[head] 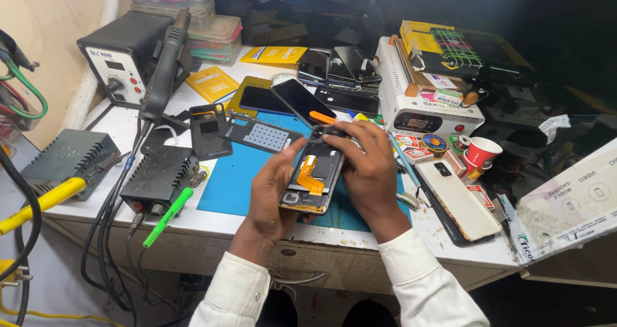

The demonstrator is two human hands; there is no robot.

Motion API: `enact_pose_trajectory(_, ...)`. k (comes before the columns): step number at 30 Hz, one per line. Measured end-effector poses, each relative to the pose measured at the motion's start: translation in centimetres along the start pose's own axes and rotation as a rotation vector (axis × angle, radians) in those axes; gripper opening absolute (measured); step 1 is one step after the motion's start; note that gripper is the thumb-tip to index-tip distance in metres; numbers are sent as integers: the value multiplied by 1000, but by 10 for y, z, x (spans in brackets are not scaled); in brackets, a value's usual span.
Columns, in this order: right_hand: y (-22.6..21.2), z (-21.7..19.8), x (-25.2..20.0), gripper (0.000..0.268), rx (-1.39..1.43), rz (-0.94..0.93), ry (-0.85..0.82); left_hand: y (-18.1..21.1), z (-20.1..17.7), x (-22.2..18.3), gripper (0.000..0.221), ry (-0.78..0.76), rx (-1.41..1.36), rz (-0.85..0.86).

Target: The person uses a small screwdriver to remove and replace screws from the internal chassis of a mobile phone. The person handles the phone body, several internal components, and the detached screen assembly by hand.

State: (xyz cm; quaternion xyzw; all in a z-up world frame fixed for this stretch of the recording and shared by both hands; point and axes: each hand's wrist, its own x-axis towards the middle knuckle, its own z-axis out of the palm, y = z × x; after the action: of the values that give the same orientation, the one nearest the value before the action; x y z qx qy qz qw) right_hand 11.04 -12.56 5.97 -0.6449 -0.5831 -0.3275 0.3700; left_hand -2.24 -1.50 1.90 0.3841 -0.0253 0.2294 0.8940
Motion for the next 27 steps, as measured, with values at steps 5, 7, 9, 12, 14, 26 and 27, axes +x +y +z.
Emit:
enact_pose_trajectory(5,3,-10,-14,18,73,94,37,-5,-12,12,101,140,-18,79)
enact_pose_trajectory(7,0,-9,-16,18,124,141,40,-9,-12,15,106,258,45,155)
enact_pose_trajectory(9,-6,-10,-18,21,179,183,43,-11,-10,15,107,238,106,186)
enact_pose_trajectory(12,-15,-14,-20,22,216,245,42,-10,-6,15,80,185,217,173)
enact_pose_trajectory(14,-21,-17,-22,26,245,570,-98,-13,-2,14,62,195,280,146)
enact_pose_trajectory(26,-12,-8,-78,36,1023,777,74,-12,-10,11,29,181,152,105)
enact_pose_trajectory(27,-11,-8,-81,36,1024,777,70,-12,-10,10,30,173,143,95)
